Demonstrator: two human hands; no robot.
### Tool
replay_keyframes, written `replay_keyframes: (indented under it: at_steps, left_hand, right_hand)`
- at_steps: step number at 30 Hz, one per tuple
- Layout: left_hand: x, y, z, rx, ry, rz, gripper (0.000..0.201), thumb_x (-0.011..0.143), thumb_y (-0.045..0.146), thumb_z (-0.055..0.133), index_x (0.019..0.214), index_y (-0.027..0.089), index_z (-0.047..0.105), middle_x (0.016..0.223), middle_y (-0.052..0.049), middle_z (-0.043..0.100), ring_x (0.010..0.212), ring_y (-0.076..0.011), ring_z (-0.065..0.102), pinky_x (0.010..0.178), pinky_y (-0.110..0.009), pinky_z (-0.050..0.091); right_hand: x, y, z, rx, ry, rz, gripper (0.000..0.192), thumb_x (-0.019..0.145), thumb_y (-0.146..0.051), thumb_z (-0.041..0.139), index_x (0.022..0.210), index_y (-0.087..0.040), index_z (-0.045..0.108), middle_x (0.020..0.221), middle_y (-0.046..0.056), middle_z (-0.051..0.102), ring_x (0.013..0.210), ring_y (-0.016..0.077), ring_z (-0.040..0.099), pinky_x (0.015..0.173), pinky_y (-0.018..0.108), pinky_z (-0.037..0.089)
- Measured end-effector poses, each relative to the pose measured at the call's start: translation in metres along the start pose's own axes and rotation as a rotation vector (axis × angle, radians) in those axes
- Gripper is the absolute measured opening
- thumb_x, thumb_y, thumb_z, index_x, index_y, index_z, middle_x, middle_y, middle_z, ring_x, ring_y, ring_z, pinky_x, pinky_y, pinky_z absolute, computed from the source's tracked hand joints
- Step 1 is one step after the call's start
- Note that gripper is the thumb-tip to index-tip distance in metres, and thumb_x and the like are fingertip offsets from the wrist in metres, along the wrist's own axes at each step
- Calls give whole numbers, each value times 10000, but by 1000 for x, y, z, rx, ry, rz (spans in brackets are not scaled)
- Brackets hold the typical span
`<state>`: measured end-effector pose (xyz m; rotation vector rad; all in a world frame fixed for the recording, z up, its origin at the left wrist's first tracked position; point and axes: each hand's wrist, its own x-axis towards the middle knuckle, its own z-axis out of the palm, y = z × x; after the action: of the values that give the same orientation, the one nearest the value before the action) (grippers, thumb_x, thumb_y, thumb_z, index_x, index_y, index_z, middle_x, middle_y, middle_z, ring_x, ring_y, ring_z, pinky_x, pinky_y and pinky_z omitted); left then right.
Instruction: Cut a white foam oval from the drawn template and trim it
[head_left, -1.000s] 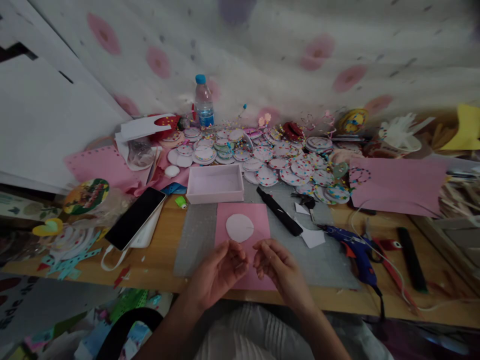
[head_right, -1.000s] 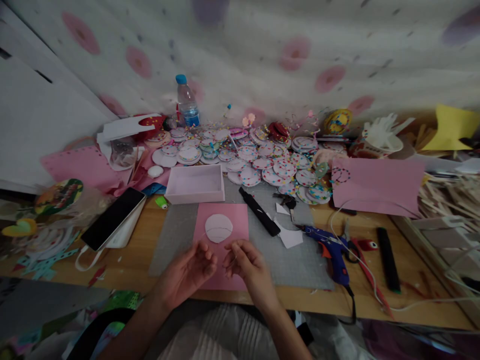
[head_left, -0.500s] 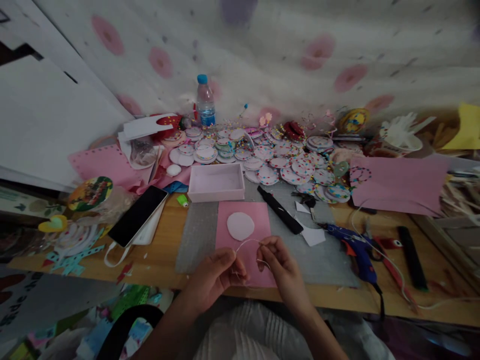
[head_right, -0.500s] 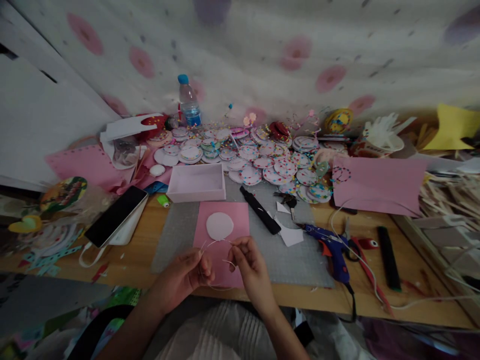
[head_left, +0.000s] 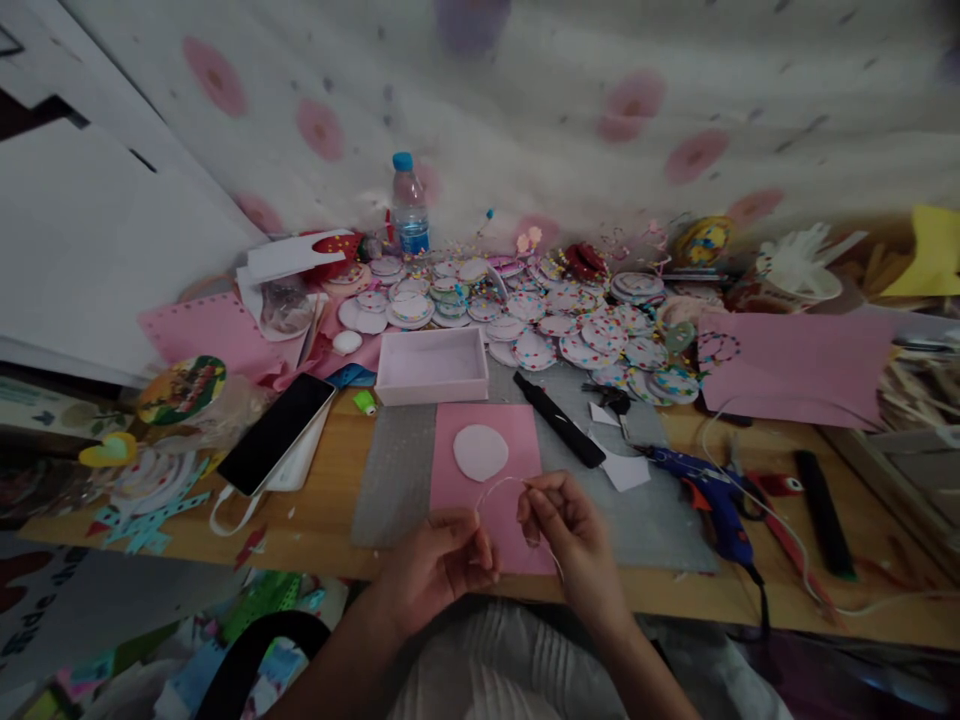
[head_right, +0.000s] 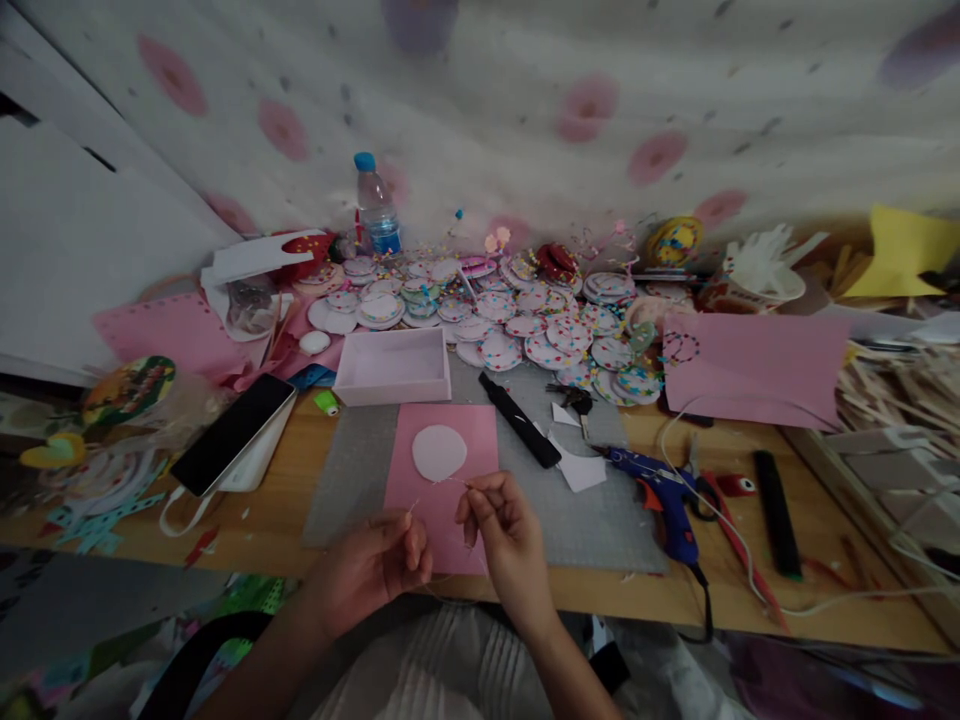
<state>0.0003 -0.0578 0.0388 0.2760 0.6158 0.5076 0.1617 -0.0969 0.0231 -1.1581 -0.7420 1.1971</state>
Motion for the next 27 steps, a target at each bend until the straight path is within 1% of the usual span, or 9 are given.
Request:
replay_keyframes:
  at_steps: [3, 9, 13, 15, 18, 20, 21, 24, 27]
  left_hand:
    - [1, 0, 0, 4, 24, -16, 276, 702, 320, 794, 612, 87, 677, 591, -38, 605, 600, -131, 610, 571, -200, 473]
    - [2, -3, 5, 37, 12, 13, 276, 688, 321, 805, 612, 90, 676, 609, -45, 620, 619, -131, 610, 594, -207, 483]
    - [8, -2, -4, 33, 92, 33, 276, 712, 333, 793, 652, 86, 685, 640, -43, 637, 649, -121, 618, 641, -213, 519]
    - [12, 4, -11, 27, 149, 90, 251, 720, 319, 791, 694, 88, 697, 677, -42, 662, 672, -119, 633, 669, -214, 539]
    - [18, 20, -20, 37, 229, 162, 213, 715, 278, 799, 758, 89, 713, 741, -59, 705, 716, -129, 664, 698, -210, 556]
    - [21, 32, -25, 63, 273, 179, 203, 719, 255, 797, 788, 81, 717, 771, -74, 722, 734, -137, 677, 710, -209, 562]
    - [22, 37, -26, 85, 285, 186, 204, 726, 253, 791, 801, 78, 718, 786, -80, 726, 742, -139, 680, 716, -209, 563]
    - [24, 45, -30, 176, 278, 181, 222, 738, 285, 780, 810, 83, 722, 781, -79, 721, 705, -126, 674, 668, -188, 550]
    - [27, 44, -31, 263, 220, 118, 238, 737, 318, 774, 760, 89, 717, 637, -39, 664, 579, -90, 616, 532, -146, 473]
  right_hand:
    - [0, -2, 0, -9, 8, -9, 163, 903, -355, 581, 891, -195, 554, 661, -24, 592, 511, 92, 490, 494, 225, 381]
    - [2, -2, 3, -28, 19, -19, 174, 891, -363, 595, 870, -195, 554, 650, -23, 590, 507, 96, 489, 488, 226, 384]
    - [3, -3, 1, -47, 26, -18, 183, 895, -379, 583, 884, -199, 550, 654, -23, 589, 517, 103, 503, 497, 231, 400]
    - [5, -4, -3, -72, -5, -11, 194, 897, -390, 574, 930, -200, 560, 653, -19, 596, 552, 118, 532, 532, 245, 424]
    - [11, -5, -9, -159, -89, 25, 223, 880, -399, 594, 964, -193, 588, 663, -2, 633, 641, 145, 589, 630, 276, 457]
    - [14, -4, -13, -184, -97, 44, 224, 863, -405, 613, 929, -191, 597, 680, 11, 659, 666, 153, 608, 652, 283, 461]
    - [16, -4, -14, -176, -79, 45, 223, 857, -408, 619, 906, -191, 593, 687, 16, 669, 660, 153, 610, 642, 282, 462]
    - [17, -2, -16, -138, -33, 46, 213, 848, -396, 633, 892, -196, 576, 710, 34, 696, 657, 158, 619, 622, 283, 474]
    - [16, 1, -15, -126, -51, 40, 185, 850, -372, 637, 899, -202, 582, 733, 37, 708, 652, 153, 624, 618, 282, 490]
